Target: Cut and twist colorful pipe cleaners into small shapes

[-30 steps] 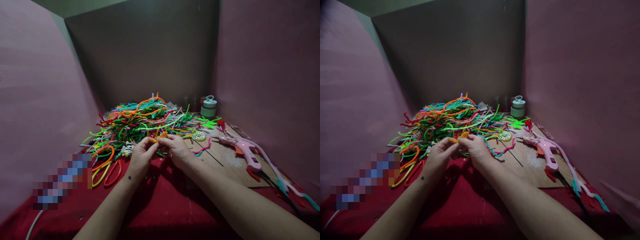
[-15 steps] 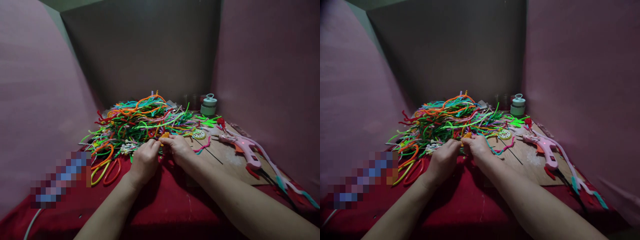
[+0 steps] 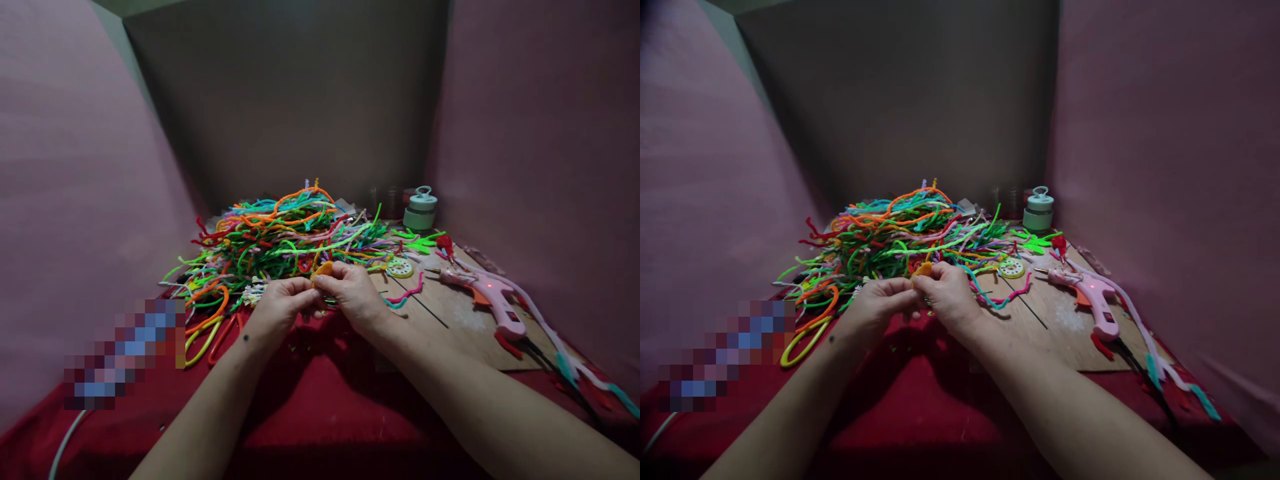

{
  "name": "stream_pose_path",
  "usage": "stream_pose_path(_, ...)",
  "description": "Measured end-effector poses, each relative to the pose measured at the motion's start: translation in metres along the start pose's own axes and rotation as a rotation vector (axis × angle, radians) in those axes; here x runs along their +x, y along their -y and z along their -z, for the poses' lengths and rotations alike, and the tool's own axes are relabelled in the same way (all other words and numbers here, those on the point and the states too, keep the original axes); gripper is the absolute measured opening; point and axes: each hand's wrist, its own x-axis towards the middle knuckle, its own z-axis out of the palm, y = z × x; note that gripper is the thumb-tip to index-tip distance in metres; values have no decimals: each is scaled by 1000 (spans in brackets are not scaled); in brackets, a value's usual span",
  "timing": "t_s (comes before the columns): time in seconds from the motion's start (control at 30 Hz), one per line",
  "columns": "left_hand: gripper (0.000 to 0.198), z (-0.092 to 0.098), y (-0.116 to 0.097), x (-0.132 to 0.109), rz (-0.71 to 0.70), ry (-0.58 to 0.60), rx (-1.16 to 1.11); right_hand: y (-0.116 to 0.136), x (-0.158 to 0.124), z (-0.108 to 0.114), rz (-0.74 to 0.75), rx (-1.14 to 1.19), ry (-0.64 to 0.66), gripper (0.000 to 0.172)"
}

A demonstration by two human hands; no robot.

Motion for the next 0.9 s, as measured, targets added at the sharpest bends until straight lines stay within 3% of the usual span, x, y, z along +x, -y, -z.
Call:
stream_pose_path(0.17, 20, -11, 4, -5, -430, -399, 975, -1, 0, -5, -158, 194, -114, 11)
stream_pose_path(0.23, 23, -14, 5, -7, -514, -433, 1213, 1, -1, -7, -263, 314, -163, 12)
stream_pose_path(0.3, 24, -16, 5, -7, -525, -443, 1247, 3, -2, -9, -317, 382, -181, 13)
stream_pose_path(0.4, 15, -11, 5, -3, -413, -412, 890, 3, 0, -7, -278, 389, -138, 13)
stream_pose_path(0.57, 36, 9, 4, 5, 15, 28, -156, 1, 6, 3, -223, 388, -3, 14)
stream_pose_path(0.63, 35, 17, 2, 5, 128, 108, -414, 2, 7, 6, -222, 394, 66, 13)
stream_pose_path(0.73, 21, 20, 0, 3, 235, 223, -572, 6, 7, 8, -218, 375, 168, 13)
stream_pose_path(0.83, 37, 16, -1, -1, 316, 387, -602, 8, 5, 9, -218, 347, 283, 14)
stream_pose_path(0.9, 36, 13, -1, -3, 301, 430, -602, 9, 4, 10, -213, 325, 356, 16)
